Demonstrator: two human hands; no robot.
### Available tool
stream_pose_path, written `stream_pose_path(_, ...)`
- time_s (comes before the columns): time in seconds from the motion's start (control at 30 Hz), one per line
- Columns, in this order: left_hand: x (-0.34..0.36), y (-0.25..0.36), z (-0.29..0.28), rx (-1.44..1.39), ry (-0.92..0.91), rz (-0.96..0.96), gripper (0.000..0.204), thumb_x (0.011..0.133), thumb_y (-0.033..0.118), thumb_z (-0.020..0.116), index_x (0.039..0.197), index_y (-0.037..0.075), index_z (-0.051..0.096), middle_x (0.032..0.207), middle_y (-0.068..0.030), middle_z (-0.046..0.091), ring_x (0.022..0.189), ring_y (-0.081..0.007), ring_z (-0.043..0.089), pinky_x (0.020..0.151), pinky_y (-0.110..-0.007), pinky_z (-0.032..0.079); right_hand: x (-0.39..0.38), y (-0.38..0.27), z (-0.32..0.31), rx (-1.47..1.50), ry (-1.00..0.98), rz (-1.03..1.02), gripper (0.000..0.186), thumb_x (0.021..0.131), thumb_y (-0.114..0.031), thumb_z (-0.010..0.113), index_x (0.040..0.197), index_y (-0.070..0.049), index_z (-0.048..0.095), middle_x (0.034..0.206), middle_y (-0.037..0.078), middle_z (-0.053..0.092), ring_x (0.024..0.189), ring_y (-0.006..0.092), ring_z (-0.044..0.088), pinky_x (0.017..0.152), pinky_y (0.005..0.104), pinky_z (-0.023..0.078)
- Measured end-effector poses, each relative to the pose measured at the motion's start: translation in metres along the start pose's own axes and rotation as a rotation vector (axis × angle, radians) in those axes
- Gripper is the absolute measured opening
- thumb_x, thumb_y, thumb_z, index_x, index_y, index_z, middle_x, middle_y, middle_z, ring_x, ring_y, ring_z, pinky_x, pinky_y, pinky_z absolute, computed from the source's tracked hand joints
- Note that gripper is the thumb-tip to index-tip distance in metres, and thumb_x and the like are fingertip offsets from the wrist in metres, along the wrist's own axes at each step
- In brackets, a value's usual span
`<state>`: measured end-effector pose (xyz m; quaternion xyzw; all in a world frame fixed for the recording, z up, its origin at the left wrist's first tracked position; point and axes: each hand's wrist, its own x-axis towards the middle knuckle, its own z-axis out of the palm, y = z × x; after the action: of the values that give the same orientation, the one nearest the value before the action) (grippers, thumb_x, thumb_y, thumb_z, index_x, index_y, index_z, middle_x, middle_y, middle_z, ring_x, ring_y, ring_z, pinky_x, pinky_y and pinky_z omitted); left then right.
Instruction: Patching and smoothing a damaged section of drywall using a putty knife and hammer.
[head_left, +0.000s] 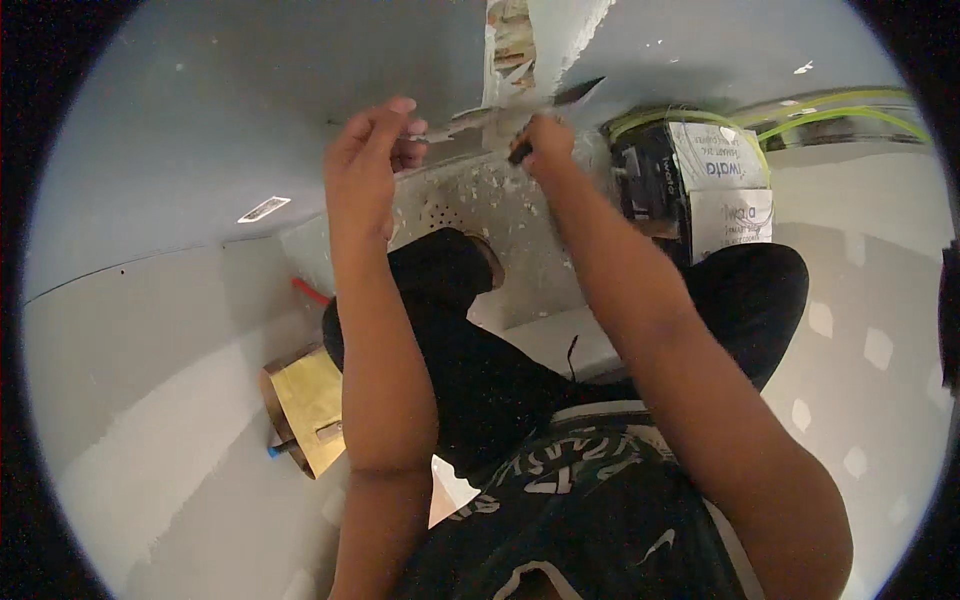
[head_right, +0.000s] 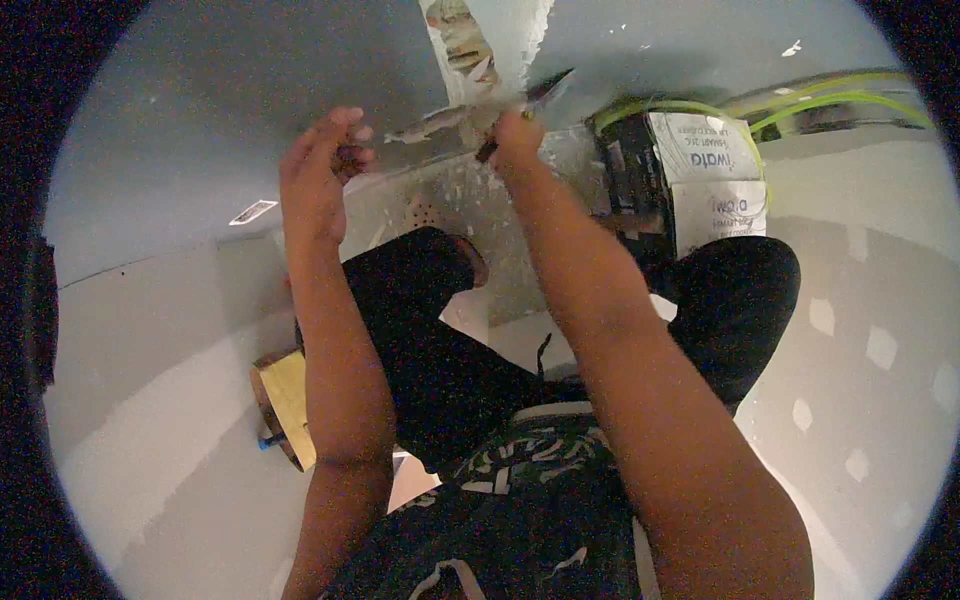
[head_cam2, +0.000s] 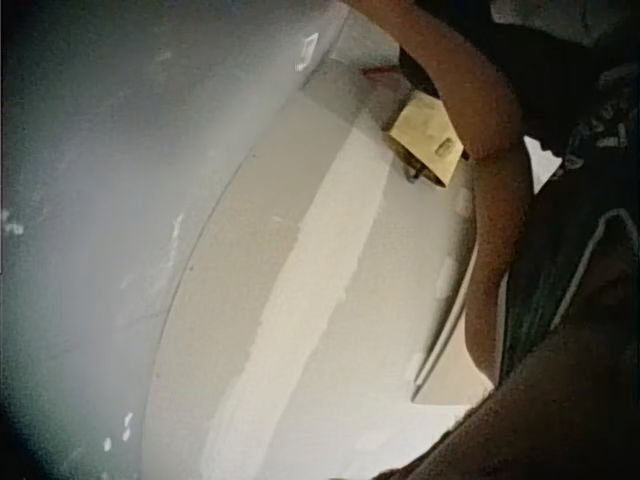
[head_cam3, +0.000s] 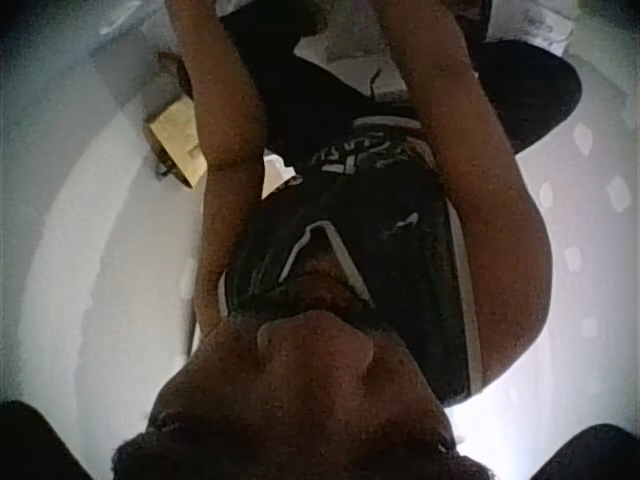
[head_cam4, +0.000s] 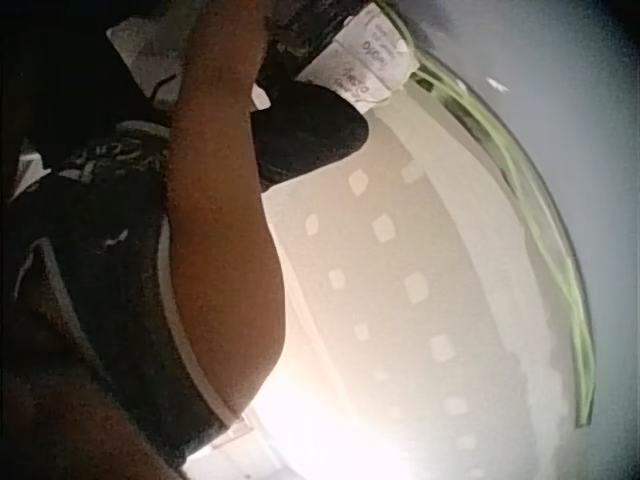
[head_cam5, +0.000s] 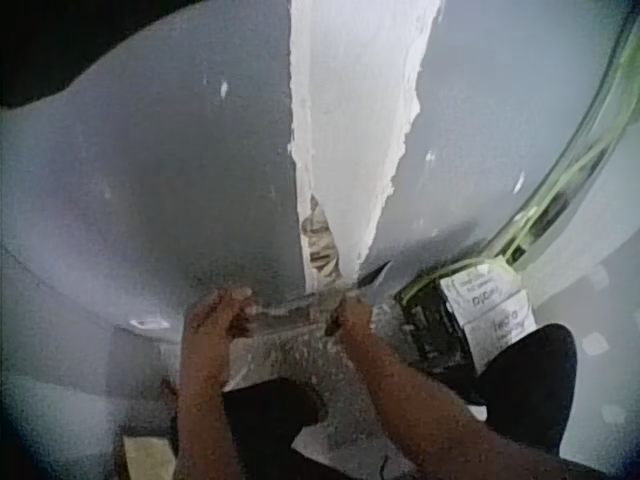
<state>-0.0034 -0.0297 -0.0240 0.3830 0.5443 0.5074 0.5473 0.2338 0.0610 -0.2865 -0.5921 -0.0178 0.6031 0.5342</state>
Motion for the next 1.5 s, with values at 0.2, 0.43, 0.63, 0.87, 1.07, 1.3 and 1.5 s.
stream_pose_path(0.2, -0.002, -0.009, 0.001, 0.029, -0.041, 0.003, 0.027, 0.092, 0.027, 0.061, 0.105, 0.005, 0.069, 0.089, -0.0069, 0.067, 0.072, -0.0142, 0.060, 0.069, -0.027, 0.048, -0.122, 0.149, -0.012, -0.886, -0.011, 0.081, 0.018, 0.072, -0.014, 0.068, 0.086, -0.003, 0.069, 0.078, 0.015, 0.068, 0.072, 0.0283, 0.067, 0.065, 0.0397, 0.053)
stream_pose_path(0.43, 0.004, 0.002, 0.016, -0.002, -0.062, 0.016, 0.027, 0.089, 0.028, 0.064, 0.104, 0.005, 0.069, 0.089, -0.0069, 0.068, 0.072, -0.0135, 0.060, 0.070, -0.028, 0.048, -0.032, 0.034, 0.008, -1.056, 0.039, -0.589, 0.027, 0.072, -0.028, 0.070, 0.084, -0.005, 0.064, 0.078, 0.012, 0.068, 0.072, 0.0346, 0.067, 0.062, 0.0440, 0.050)
stream_pose_path(0.63, -0.004, -0.005, -0.009, 0.031, 0.007, 0.002, 0.026, 0.090, 0.028, 0.064, 0.103, 0.006, 0.069, 0.088, -0.0054, 0.068, 0.072, -0.0130, 0.060, 0.068, -0.026, 0.048, -0.083, 0.040, 0.025, -0.398, 0.154, -0.149, 0.020, 0.081, -0.017, 0.056, 0.069, -0.001, 0.059, 0.065, 0.013, 0.063, 0.057, 0.0280, 0.062, 0.051, 0.0402, 0.046)
stream_pose_path(0.87, -0.010, -0.006, -0.017, 0.044, 0.008, 0.002, 0.028, 0.089, 0.028, 0.065, 0.104, 0.005, 0.069, 0.088, -0.0066, 0.068, 0.072, -0.0134, 0.059, 0.067, -0.027, 0.049, -0.197, 0.095, 0.035, -0.635, -0.023, -0.123, 0.021, 0.077, -0.017, 0.061, 0.073, 0.004, 0.062, 0.067, 0.015, 0.063, 0.063, 0.0298, 0.064, 0.057, 0.0443, 0.048)
stream_pose_path(1.07, -0.004, -0.003, -0.008, 0.020, 0.031, -0.014, 0.027, 0.089, 0.028, 0.065, 0.102, 0.005, 0.069, 0.088, -0.0060, 0.067, 0.072, -0.0132, 0.059, 0.066, -0.027, 0.048, -0.106, 0.044, 0.047, -0.342, 0.020, -0.087, 0.016, 0.079, -0.015, 0.058, 0.074, 0.000, 0.059, 0.065, 0.013, 0.059, 0.056, 0.0279, 0.061, 0.050, 0.0409, 0.046)
stream_pose_path(1.3, -0.005, -0.004, -0.006, 0.006, 0.000, 0.007, 0.026, 0.089, 0.028, 0.065, 0.102, 0.006, 0.069, 0.087, -0.0058, 0.067, 0.070, -0.0131, 0.059, 0.067, -0.027, 0.048, -0.127, 0.091, 0.031, -0.839, 0.073, -0.376, 0.019, 0.081, -0.017, 0.055, 0.074, 0.001, 0.060, 0.066, 0.014, 0.059, 0.060, 0.0287, 0.062, 0.051, 0.0422, 0.047)
stream_pose_path(1.5, -0.003, 0.010, 0.004, 0.012, -0.016, 0.022, 0.028, 0.089, 0.030, 0.065, 0.103, 0.006, 0.069, 0.088, -0.0060, 0.067, 0.070, -0.0127, 0.059, 0.069, -0.027, 0.048, -0.072, 0.056, 0.029, -0.332, -0.018, -0.122, 0.023, 0.081, -0.020, 0.059, 0.076, 0.002, 0.061, 0.067, 0.015, 0.062, 0.060, 0.0312, 0.063, 0.051, 0.0448, 0.048)
